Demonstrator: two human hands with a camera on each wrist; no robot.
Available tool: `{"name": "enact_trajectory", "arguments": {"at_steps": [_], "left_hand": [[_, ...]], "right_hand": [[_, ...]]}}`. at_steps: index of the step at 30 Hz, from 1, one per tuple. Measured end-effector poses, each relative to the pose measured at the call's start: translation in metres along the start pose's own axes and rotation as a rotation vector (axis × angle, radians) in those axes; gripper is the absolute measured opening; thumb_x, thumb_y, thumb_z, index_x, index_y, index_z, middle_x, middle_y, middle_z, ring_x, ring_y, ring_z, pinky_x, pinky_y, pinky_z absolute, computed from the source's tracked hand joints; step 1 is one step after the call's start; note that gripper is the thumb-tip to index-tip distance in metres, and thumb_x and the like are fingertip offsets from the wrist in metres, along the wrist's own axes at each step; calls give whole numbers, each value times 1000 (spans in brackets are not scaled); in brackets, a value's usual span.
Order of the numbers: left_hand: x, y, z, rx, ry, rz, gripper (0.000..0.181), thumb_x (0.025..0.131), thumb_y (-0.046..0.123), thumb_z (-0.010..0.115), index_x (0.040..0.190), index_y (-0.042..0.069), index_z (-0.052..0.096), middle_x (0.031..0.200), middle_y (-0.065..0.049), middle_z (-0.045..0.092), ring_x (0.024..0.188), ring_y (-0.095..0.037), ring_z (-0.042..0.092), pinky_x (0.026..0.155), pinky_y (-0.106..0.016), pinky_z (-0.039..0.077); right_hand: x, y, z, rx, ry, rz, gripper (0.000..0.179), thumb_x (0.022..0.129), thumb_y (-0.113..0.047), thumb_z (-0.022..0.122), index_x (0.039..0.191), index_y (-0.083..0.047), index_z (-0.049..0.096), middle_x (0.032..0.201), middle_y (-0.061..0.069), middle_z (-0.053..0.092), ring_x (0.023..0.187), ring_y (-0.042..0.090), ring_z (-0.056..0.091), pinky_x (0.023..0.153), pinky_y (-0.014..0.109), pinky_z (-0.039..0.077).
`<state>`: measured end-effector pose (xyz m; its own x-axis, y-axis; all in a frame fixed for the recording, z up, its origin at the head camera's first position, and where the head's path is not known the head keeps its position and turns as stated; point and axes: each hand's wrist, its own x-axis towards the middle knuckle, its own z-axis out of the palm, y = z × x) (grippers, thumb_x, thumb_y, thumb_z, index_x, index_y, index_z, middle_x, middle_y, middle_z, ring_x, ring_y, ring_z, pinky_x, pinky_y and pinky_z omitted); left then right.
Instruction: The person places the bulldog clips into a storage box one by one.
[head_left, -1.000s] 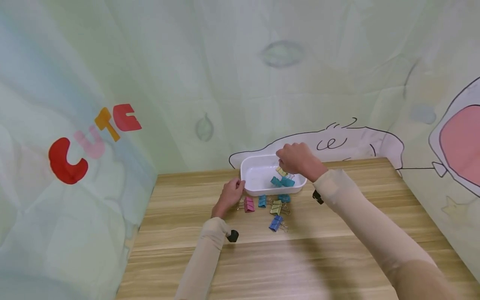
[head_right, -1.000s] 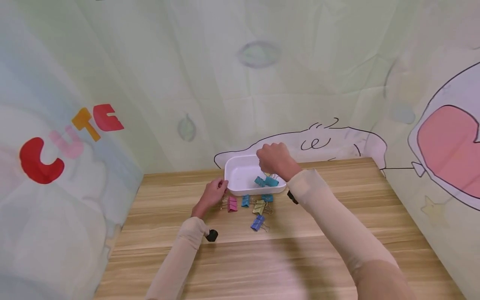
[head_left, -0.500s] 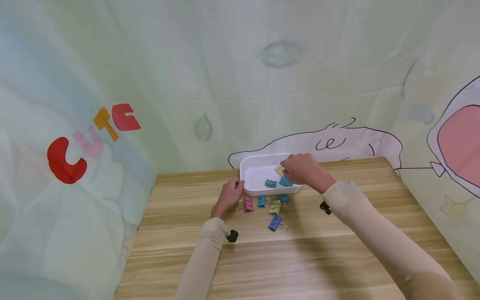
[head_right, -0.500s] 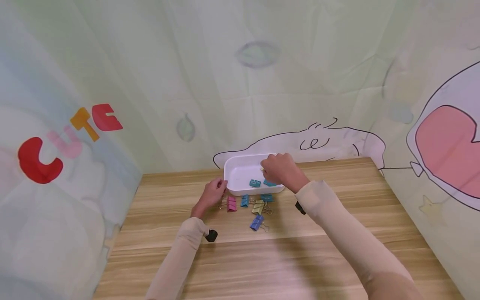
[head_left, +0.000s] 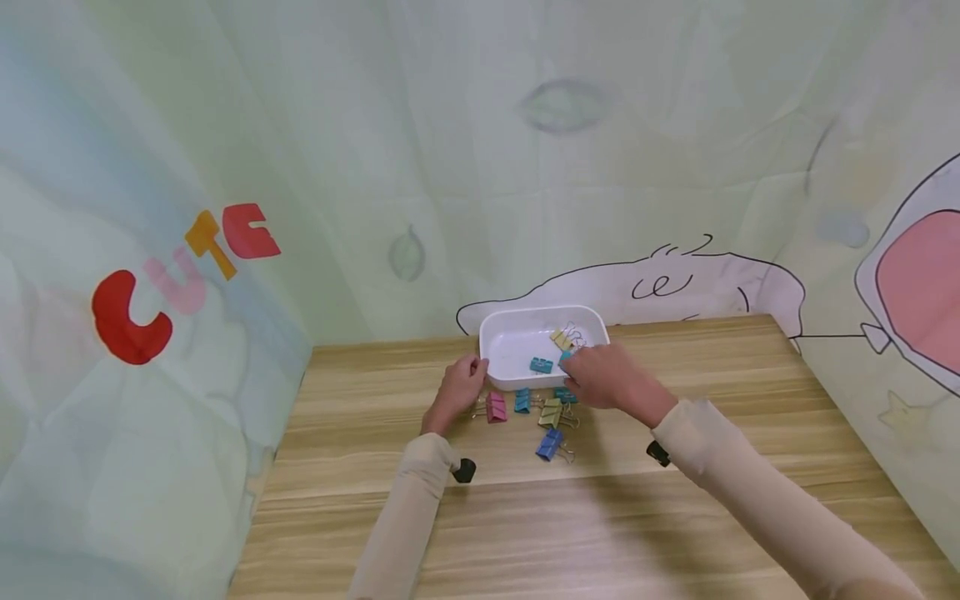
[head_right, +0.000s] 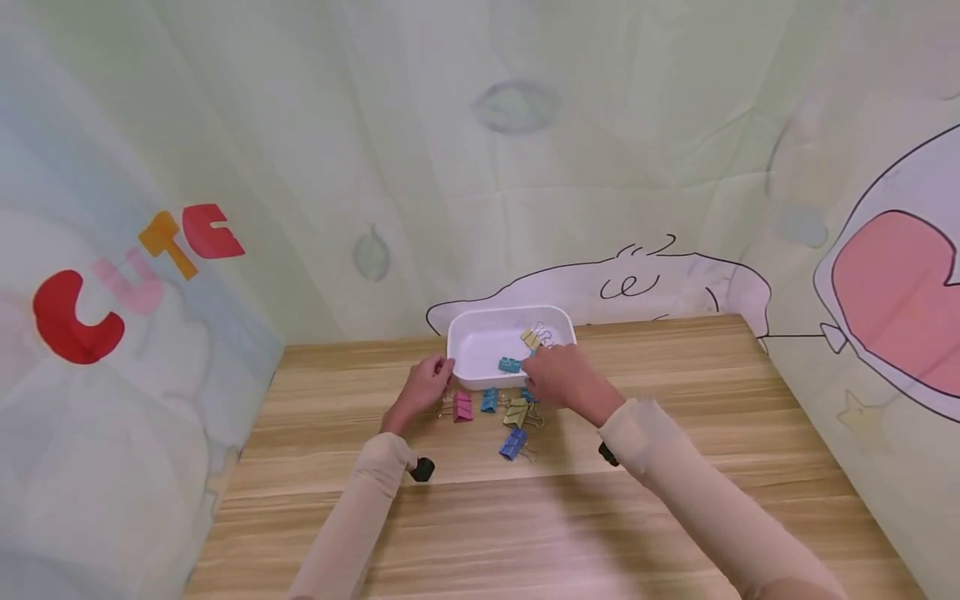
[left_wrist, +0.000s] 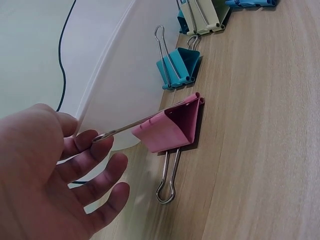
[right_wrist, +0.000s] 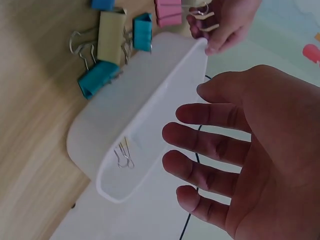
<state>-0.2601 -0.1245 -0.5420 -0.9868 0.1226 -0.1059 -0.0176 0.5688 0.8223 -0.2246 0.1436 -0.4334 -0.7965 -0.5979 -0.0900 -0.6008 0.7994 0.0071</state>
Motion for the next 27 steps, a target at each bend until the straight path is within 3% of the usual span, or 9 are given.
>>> {"name": "enact_trajectory", "arguments": {"at_steps": [11, 15, 19, 27], "left_hand": [[-2, 3, -2, 2, 2, -11, 28, 113, 30, 45, 106, 7, 59, 94, -9, 61, 81, -21, 54, 68, -30, 47], [-1, 3, -2, 23, 19, 0, 28, 113, 30, 46, 104, 7, 59, 91, -8, 60, 81, -21, 54, 68, -31, 45], [-1, 2, -1, 40, 32, 16, 28, 112, 28, 46, 103, 6, 60, 88, -7, 60, 80, -21, 54, 68, -31, 44], [1, 2, 1, 26, 19, 5, 29, 113, 30, 45, 105, 7, 61, 90, -7, 61, 81, -21, 54, 70, -31, 45]], "right_hand": [[-17, -21, 40, 50, 14, -69, 14, 98, -20, 70, 86, -13, 69, 69, -4, 55, 60, 13, 46, 52, 31, 42], [-21, -29, 56, 83, -18, -52, 21, 99, -23, 71, 79, -17, 65, 66, -7, 50, 59, 13, 45, 53, 33, 44], [-24, -36, 71, 85, -1, -57, 21, 98, -25, 71, 79, -18, 65, 68, -6, 53, 60, 14, 49, 53, 34, 45], [-31, -41, 83, 77, 38, -50, 22, 98, -27, 70, 79, -17, 64, 70, -3, 56, 61, 15, 51, 51, 35, 45]]}}
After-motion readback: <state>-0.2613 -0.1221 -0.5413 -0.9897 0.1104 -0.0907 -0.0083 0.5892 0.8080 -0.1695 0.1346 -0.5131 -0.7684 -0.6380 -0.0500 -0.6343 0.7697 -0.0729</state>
